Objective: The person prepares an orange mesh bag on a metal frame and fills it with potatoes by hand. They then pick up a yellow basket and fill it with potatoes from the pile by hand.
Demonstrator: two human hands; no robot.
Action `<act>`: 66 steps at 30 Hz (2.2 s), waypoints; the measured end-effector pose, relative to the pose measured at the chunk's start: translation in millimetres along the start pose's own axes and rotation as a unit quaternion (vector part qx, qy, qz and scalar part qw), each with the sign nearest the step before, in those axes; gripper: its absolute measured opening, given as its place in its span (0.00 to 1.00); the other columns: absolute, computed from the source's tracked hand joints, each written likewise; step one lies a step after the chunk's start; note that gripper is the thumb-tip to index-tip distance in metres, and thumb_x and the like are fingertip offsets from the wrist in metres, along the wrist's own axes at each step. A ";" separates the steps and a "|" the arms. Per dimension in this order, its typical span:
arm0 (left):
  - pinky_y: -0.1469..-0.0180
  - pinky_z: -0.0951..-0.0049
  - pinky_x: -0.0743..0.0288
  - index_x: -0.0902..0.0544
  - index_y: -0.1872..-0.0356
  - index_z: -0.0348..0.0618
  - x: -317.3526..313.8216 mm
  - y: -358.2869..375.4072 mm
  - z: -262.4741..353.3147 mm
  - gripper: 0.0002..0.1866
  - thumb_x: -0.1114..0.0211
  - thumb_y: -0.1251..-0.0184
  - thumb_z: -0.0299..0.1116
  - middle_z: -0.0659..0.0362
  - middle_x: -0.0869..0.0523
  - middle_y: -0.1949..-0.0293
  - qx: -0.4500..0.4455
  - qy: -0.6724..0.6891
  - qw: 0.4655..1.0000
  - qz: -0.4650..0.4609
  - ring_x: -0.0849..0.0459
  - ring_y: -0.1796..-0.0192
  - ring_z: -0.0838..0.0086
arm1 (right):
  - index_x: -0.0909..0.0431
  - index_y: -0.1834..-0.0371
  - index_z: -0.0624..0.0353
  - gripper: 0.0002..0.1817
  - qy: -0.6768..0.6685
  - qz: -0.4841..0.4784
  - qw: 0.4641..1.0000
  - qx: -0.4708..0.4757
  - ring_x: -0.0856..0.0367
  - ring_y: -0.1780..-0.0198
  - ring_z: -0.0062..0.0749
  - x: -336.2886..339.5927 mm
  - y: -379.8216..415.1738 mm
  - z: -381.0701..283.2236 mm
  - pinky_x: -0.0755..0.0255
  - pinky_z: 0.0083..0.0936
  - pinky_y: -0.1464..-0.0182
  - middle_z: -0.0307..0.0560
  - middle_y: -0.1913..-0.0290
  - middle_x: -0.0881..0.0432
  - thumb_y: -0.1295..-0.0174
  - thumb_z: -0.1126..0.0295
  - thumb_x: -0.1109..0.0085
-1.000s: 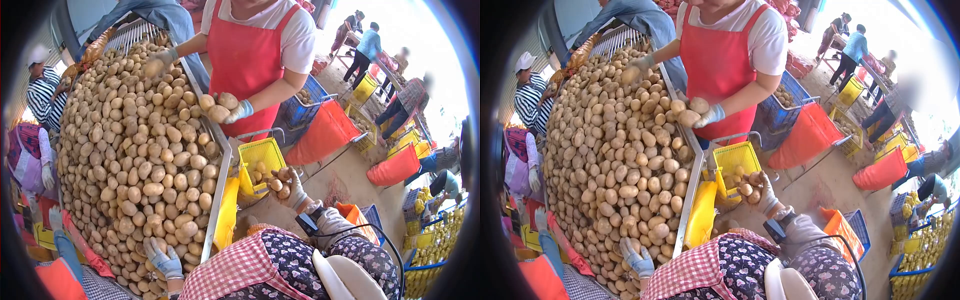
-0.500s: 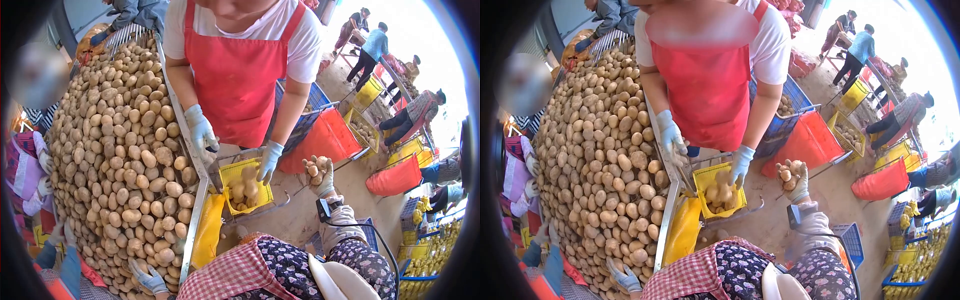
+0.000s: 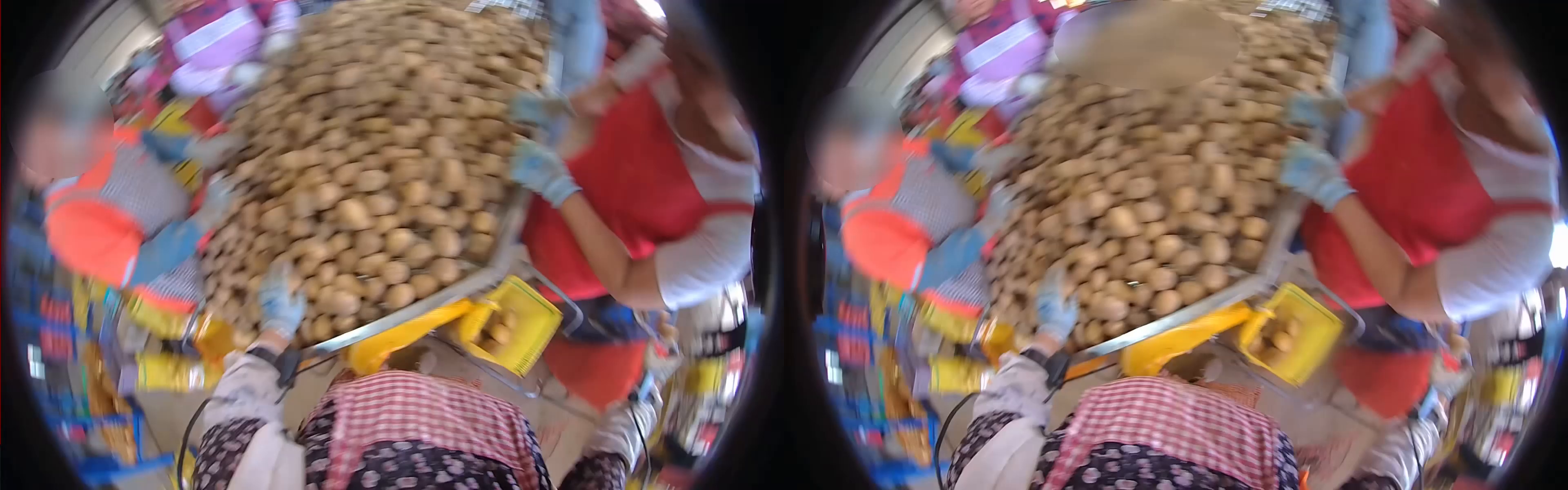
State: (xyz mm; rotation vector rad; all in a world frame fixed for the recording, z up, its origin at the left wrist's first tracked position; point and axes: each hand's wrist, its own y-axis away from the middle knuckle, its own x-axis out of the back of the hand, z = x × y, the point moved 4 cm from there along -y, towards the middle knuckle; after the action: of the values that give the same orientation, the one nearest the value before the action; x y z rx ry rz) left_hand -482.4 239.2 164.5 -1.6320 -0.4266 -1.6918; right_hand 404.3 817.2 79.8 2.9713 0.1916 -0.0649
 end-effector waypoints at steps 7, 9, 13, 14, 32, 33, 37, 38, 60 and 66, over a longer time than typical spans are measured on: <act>0.27 0.46 0.63 0.40 0.30 0.45 5.7 -5.7 -15.8 0.42 0.37 0.44 0.53 0.46 0.41 0.30 0.035 -0.074 0.997 0.014 0.50 0.26 0.49 | 0.52 0.27 0.43 0.41 -0.206 0.348 0.879 -0.253 0.47 0.27 0.36 -187.2 178.9 79.6 0.48 0.40 0.30 0.43 0.23 0.58 0.40 0.37 0.55; 0.27 0.46 0.64 0.41 0.29 0.45 -0.1 -9.9 -37.3 0.46 0.38 0.46 0.59 0.46 0.41 0.30 0.075 -0.093 0.993 0.011 0.50 0.26 0.49 | 0.34 0.38 0.50 0.33 -0.068 0.257 0.915 -0.302 0.24 0.52 0.33 -208.4 220.0 123.0 0.29 0.38 0.52 0.39 0.49 0.22 0.39 0.40 0.51; 0.27 0.47 0.61 0.43 0.29 0.40 -8.0 -28.7 -73.4 0.47 0.42 0.44 0.62 0.44 0.43 0.29 0.165 -0.053 0.983 -0.066 0.48 0.27 0.47 | 0.23 0.55 0.57 0.16 0.213 0.021 0.964 -0.158 0.23 0.70 0.26 -354.6 259.0 52.3 0.26 0.25 0.70 0.42 0.62 0.20 0.31 0.58 0.55; 0.27 0.47 0.61 0.42 0.30 0.40 -9.4 -28.3 -74.5 0.47 0.42 0.44 0.63 0.44 0.43 0.29 0.163 -0.053 0.984 -0.050 0.48 0.27 0.48 | 0.21 0.68 0.57 0.15 0.311 -0.006 0.946 0.087 0.34 0.84 0.17 -409.8 275.0 18.4 0.43 0.15 0.81 0.35 0.83 0.29 0.30 0.62 0.53; 0.29 0.50 0.52 0.39 0.32 0.39 16.9 49.6 -110.0 0.39 0.42 0.41 0.52 0.42 0.36 0.34 0.045 0.040 0.996 -0.059 0.38 0.33 0.48 | 0.35 0.34 0.49 0.39 0.511 -0.541 0.468 0.477 0.42 0.30 0.53 -877.6 391.4 -16.4 0.46 0.48 0.32 0.54 0.32 0.37 0.48 0.43 0.40; 0.30 0.51 0.51 0.38 0.32 0.39 18.9 56.4 -115.7 0.38 0.43 0.40 0.51 0.42 0.36 0.34 0.056 0.044 0.992 -0.104 0.37 0.33 0.48 | 0.35 0.34 0.50 0.39 0.527 -0.533 0.453 0.482 0.42 0.30 0.53 -887.3 393.9 -13.0 0.46 0.48 0.32 0.53 0.32 0.37 0.47 0.42 0.42; 0.37 0.55 0.39 0.37 0.33 0.43 36.7 56.8 -136.7 0.36 0.45 0.38 0.52 0.41 0.31 0.38 0.181 0.088 0.944 -0.261 0.32 0.39 0.50 | 0.33 0.35 0.50 0.38 0.463 -0.564 0.506 0.460 0.44 0.29 0.52 -912.8 388.4 -1.5 0.48 0.48 0.31 0.52 0.31 0.38 0.47 0.41 0.44; 0.38 0.56 0.37 0.37 0.33 0.42 42.6 45.4 -138.5 0.37 0.44 0.40 0.52 0.42 0.31 0.39 0.188 0.133 0.933 -0.275 0.31 0.40 0.49 | 0.32 0.36 0.51 0.35 0.435 -0.546 0.519 0.493 0.37 0.32 0.50 -920.4 389.9 -8.2 0.41 0.48 0.35 0.52 0.35 0.32 0.46 0.49 0.41; 0.39 0.57 0.36 0.30 0.37 0.44 25.5 -5.2 -130.3 0.29 0.43 0.39 0.43 0.48 0.31 0.36 -0.036 0.124 0.984 -0.120 0.30 0.39 0.54 | 0.27 0.50 0.51 0.23 0.480 -0.530 0.551 0.429 0.23 0.50 0.51 -979.6 387.2 9.2 0.27 0.40 0.53 0.54 0.47 0.25 0.51 0.60 0.39; 0.42 0.59 0.31 0.29 0.38 0.45 47.3 -97.3 -108.8 0.32 0.35 0.46 0.39 0.50 0.26 0.42 -0.103 0.207 0.970 0.076 0.26 0.43 0.53 | 0.25 0.54 0.54 0.20 0.385 -0.426 0.673 0.467 0.20 0.61 0.48 -966.3 336.2 -34.5 0.26 0.40 0.57 0.49 0.61 0.18 0.48 0.58 0.38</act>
State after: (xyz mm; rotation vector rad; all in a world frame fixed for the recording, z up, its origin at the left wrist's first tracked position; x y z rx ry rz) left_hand -624.2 217.4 219.0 -1.3570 0.0785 -1.9435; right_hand -507.9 374.2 219.3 3.1179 2.2073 1.3723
